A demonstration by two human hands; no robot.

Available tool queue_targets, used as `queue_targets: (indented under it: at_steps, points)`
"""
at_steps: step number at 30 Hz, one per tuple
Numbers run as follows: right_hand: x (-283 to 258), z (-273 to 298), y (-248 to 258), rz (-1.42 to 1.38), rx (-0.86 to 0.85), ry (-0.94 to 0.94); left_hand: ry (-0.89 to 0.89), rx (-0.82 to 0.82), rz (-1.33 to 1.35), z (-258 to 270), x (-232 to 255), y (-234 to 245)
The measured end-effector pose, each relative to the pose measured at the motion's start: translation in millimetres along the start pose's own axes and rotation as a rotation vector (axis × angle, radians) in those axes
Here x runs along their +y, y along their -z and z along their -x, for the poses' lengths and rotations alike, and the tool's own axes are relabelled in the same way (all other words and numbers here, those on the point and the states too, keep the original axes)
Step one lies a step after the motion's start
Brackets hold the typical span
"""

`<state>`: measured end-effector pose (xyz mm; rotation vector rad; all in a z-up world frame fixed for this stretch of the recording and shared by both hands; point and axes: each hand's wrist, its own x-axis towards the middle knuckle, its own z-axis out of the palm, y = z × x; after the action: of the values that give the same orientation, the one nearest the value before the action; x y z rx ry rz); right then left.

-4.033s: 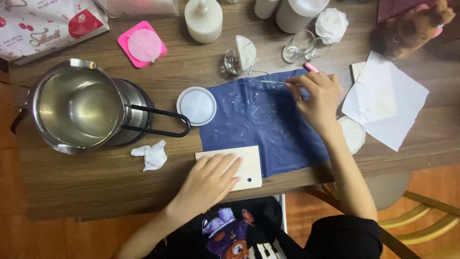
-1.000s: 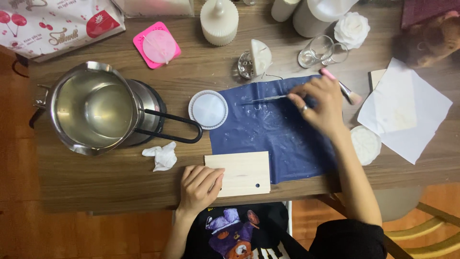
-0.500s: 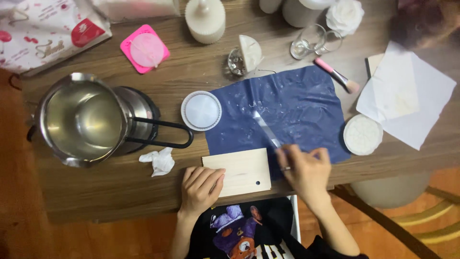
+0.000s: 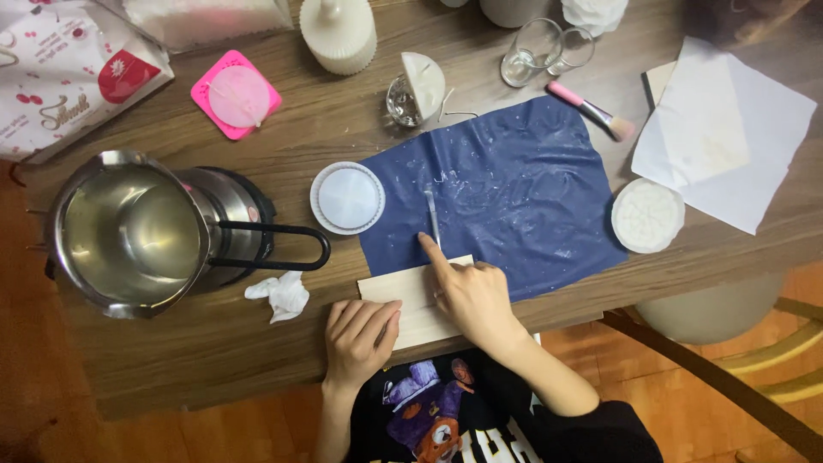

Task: Scraping wax residue from a mat and pouring melted wax into a container.

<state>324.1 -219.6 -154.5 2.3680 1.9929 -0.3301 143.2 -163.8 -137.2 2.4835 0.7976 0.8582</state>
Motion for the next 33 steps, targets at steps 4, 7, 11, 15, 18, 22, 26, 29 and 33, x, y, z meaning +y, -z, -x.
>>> queue_targets:
  at_steps: [4,7,11,15,18,22,26,29,33]
  points:
    - [3,-1,8,-0.271,0.028,0.045,-0.007,0.039,-0.005,-2,1,1]
    - [3,2,22,-0.388,0.056,0.039,-0.006,0.039,0.002,-2,0,2]
    - [-2,3,24,-0.521,0.055,0.151,0.008,-0.015,0.007,0,-1,1]
    - [-8,-4,7,-0.449,0.065,0.165,0.004,0.019,-0.006,-2,0,2]
    - [-1,-5,3,-0.372,0.042,0.158,0.021,0.003,0.013,1,-2,1]
    - [13,0,2,-0.441,0.081,0.101,0.005,0.010,0.010,2,-3,0]
    - [8,6,6,-0.484,0.103,0.166,0.004,0.021,0.008,-3,0,1]
    - [2,6,1,-0.477,0.006,0.166,0.008,0.021,0.010,-2,0,1]
    - [14,7,-1,-0.463,0.029,0.118,0.014,0.015,0.014,1,-2,-1]
